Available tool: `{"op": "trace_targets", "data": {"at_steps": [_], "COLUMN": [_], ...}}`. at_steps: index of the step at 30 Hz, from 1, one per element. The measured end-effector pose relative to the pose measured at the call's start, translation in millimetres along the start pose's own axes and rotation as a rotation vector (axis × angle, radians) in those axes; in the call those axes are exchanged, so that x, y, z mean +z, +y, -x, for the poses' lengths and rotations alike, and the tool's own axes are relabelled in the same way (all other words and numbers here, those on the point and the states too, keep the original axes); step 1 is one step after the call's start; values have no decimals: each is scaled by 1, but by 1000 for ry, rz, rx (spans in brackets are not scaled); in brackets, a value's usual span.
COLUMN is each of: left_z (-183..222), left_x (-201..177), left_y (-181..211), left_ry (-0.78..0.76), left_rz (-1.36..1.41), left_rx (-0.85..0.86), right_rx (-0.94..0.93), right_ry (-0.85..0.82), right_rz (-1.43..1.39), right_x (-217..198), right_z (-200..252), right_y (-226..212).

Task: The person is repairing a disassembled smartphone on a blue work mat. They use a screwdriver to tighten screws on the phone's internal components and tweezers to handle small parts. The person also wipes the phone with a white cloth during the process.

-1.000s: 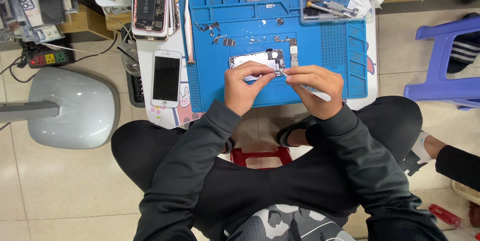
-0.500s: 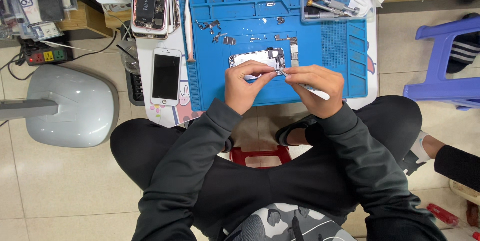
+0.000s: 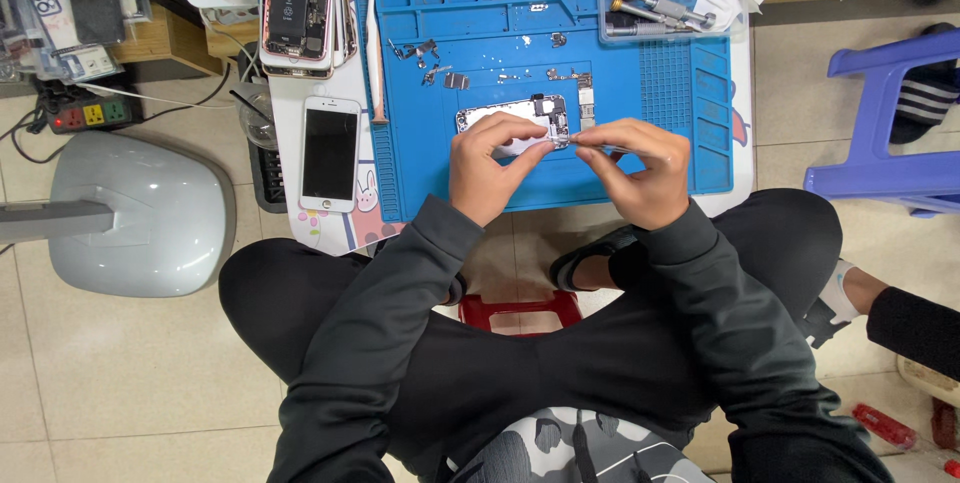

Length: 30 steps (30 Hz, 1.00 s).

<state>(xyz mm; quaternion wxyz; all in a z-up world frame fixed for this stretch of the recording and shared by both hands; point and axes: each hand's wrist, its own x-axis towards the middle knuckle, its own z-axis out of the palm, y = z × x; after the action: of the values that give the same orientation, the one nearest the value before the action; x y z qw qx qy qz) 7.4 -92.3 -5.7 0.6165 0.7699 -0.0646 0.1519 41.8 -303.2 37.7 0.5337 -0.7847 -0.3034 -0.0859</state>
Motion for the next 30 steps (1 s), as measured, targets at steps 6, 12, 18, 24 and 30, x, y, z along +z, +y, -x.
{"op": "trace_targets", "data": {"at_steps": [6,12,18,24,30], "left_z": [1,4,6,1,3], "left_x": [-5,0,5,2,5], "left_y": [-17,-20,-34,-22,-37], "left_ry": [-322,-389,-400,-350,-364], "left_rz": [-802,-911,-922,-940,-890], "left_rx": [292,323,312,300,255], "right_rx": [207,257,268,269,266], "right_ry": [-129,-245,-283,-277,-284], "right_rz": [80,181,266,262,282], "right_x": [-21,-19,-17,-15,-12], "right_z": [-5,-8,1,0,-2], "right_y": [12,7,20,19,21]}}
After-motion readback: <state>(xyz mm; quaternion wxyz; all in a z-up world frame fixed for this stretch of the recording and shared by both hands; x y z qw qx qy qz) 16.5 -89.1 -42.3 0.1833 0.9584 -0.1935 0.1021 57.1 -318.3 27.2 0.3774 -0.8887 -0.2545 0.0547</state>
